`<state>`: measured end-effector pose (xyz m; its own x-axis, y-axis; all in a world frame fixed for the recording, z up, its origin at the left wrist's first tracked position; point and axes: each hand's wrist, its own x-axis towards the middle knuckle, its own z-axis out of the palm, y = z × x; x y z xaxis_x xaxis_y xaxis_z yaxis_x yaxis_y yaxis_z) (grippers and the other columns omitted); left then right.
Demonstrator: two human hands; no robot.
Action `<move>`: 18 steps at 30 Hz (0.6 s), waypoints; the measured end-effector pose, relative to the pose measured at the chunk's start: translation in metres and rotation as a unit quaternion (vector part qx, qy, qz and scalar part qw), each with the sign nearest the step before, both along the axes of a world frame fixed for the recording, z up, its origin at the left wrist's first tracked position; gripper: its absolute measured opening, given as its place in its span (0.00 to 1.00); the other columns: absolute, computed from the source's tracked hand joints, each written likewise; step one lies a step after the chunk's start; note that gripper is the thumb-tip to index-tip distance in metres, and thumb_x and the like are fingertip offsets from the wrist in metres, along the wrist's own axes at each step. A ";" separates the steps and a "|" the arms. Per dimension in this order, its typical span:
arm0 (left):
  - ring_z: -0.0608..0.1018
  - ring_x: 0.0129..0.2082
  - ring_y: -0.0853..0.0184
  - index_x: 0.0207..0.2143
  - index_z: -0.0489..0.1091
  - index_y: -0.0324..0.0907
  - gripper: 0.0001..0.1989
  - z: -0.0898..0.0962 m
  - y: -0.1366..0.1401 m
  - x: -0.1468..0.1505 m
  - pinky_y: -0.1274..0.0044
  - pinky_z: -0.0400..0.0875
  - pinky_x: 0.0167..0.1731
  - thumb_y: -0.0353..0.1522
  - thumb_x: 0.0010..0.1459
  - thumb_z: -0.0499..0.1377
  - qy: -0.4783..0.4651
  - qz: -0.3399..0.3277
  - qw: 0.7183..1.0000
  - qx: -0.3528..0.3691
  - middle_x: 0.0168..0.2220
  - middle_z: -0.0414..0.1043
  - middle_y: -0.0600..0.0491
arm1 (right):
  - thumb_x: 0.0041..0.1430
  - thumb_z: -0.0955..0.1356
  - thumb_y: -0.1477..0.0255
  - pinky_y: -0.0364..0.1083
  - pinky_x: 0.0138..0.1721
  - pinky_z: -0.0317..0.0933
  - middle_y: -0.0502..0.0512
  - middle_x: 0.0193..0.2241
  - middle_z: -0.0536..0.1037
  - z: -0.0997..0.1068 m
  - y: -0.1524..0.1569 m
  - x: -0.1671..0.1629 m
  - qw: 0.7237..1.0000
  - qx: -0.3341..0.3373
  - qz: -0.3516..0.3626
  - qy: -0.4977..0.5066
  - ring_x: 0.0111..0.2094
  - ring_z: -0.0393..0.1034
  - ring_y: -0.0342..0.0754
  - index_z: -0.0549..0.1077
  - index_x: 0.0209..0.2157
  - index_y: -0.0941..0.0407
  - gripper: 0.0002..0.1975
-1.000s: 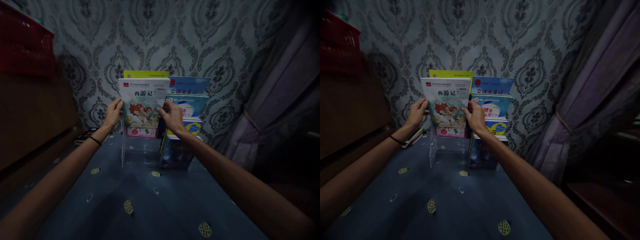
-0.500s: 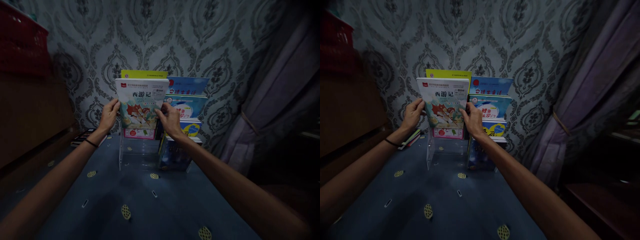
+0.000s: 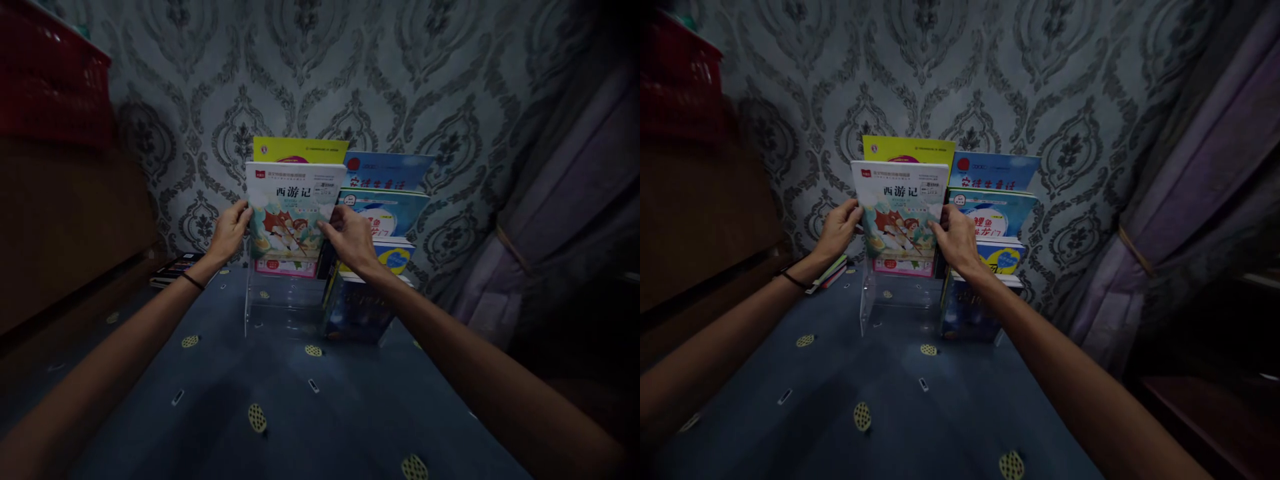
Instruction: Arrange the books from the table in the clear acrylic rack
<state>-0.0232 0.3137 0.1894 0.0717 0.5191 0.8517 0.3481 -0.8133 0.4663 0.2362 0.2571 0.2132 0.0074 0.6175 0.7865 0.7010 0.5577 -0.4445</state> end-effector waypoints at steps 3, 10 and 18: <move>0.73 0.24 0.70 0.38 0.72 0.42 0.11 0.003 0.000 0.001 0.82 0.69 0.22 0.37 0.65 0.53 -0.003 0.004 1.000 -0.014 0.29 0.70 0.55 | 0.54 0.70 0.70 0.54 0.37 0.73 0.58 0.32 0.82 0.001 0.000 -0.002 1.000 0.001 -0.010 0.008 0.32 0.77 0.54 0.73 0.40 0.58 0.11; 0.74 0.25 0.69 0.40 0.70 0.43 0.07 0.006 -0.002 0.004 0.81 0.70 0.24 0.34 0.63 0.54 -0.006 0.060 0.998 -0.031 0.27 0.69 0.56 | 0.55 0.69 0.69 0.59 0.42 0.73 0.59 0.42 0.81 -0.006 0.006 -0.007 0.999 0.045 -0.007 0.021 0.34 0.78 0.56 0.68 0.52 0.54 0.21; 0.76 0.32 0.65 0.38 0.71 0.44 0.05 0.010 -0.005 0.009 0.75 0.73 0.36 0.31 0.63 0.55 -0.003 0.094 0.995 -0.025 0.31 0.71 0.55 | 0.57 0.68 0.68 0.55 0.39 0.73 0.59 0.39 0.81 -0.001 0.011 -0.007 0.996 0.091 -0.001 0.026 0.36 0.77 0.56 0.70 0.47 0.55 0.15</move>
<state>-0.0139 0.3086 0.1991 -0.0354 0.5651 0.8243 0.4902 -0.7089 0.5071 0.2295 0.2677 0.2119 0.0528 0.4656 0.8834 0.6805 0.6307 -0.3731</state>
